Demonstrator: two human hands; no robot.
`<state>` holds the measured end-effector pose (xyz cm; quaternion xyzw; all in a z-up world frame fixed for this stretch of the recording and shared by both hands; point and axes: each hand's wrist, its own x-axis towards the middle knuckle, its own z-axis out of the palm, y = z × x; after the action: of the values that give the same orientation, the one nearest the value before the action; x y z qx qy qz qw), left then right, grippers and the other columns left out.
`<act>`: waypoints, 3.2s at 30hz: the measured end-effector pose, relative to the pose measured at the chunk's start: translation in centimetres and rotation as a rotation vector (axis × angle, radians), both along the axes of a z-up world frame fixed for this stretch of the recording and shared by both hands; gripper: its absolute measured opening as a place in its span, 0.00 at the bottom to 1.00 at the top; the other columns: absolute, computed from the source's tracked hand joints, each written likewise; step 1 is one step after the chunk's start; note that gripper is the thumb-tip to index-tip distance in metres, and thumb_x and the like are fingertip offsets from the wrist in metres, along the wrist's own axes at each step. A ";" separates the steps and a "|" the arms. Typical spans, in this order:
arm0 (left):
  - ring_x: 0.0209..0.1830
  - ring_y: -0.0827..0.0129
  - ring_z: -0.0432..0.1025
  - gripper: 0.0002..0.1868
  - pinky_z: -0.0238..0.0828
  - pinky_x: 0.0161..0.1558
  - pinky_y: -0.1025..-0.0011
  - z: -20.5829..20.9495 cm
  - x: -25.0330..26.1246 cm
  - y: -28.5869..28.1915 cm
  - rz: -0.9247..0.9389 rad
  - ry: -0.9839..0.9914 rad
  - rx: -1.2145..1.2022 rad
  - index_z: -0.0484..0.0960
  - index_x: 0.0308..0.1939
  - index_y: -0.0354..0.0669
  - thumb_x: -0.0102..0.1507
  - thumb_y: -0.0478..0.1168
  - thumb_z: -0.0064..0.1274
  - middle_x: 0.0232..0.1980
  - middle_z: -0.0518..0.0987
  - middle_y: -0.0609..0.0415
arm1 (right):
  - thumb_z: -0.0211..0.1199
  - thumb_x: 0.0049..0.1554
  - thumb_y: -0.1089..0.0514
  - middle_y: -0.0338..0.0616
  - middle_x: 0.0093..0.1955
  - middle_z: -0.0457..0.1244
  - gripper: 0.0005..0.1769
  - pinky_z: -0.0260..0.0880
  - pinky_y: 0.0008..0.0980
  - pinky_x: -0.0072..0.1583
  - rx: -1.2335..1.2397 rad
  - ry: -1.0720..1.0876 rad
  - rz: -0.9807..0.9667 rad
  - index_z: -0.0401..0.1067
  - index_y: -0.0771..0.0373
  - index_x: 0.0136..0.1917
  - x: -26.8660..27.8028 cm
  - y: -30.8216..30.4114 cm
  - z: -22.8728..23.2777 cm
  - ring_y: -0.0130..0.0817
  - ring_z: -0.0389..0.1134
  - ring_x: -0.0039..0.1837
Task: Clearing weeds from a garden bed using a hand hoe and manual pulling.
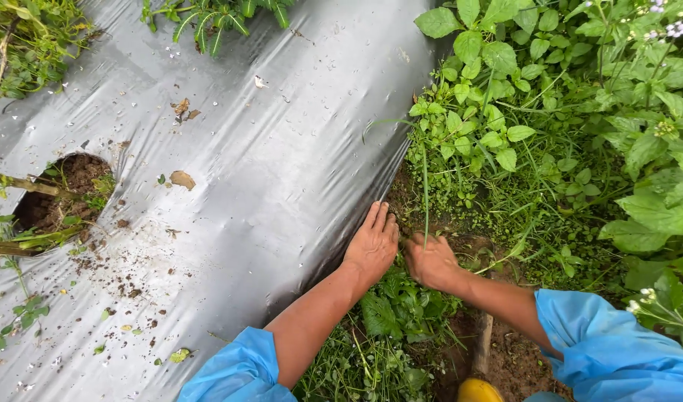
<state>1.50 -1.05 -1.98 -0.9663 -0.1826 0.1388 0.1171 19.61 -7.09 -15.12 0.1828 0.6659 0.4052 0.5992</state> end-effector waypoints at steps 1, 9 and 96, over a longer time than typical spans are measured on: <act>0.80 0.38 0.50 0.26 0.33 0.80 0.38 -1.4 0.4 -0.2 -0.027 -0.009 -0.054 0.68 0.71 0.35 0.70 0.41 0.41 0.75 0.66 0.40 | 0.38 0.68 0.37 0.39 0.35 0.57 0.25 0.73 0.38 0.49 -0.068 0.364 -0.184 0.69 0.55 0.50 -0.1 -0.4 0.4 0.37 0.62 0.36; 0.81 0.47 0.50 0.34 0.40 0.81 0.53 -8.9 1.2 -0.9 0.110 0.185 -0.473 0.47 0.79 0.32 0.69 0.37 0.36 0.79 0.57 0.37 | 0.49 0.63 0.52 0.55 0.58 0.70 0.20 0.68 0.47 0.68 -0.317 1.839 -1.158 0.75 0.59 0.62 1.1 -0.6 13.9 0.47 0.70 0.66; 0.67 0.55 0.69 0.19 0.55 0.75 0.56 -9.6 0.9 -1.2 0.054 0.138 -0.380 0.79 0.62 0.42 0.69 0.41 0.43 0.62 0.78 0.46 | 0.45 0.63 0.55 0.42 0.50 0.70 0.20 0.72 0.39 0.55 -0.058 1.856 -0.648 0.78 0.49 0.58 3.0 2.7 10.9 0.42 0.74 0.52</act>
<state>2.37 -2.25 -11.58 -0.9540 -0.1703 0.2398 -0.0588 22.62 -4.40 -4.22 0.5875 0.7995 -0.0998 -0.0753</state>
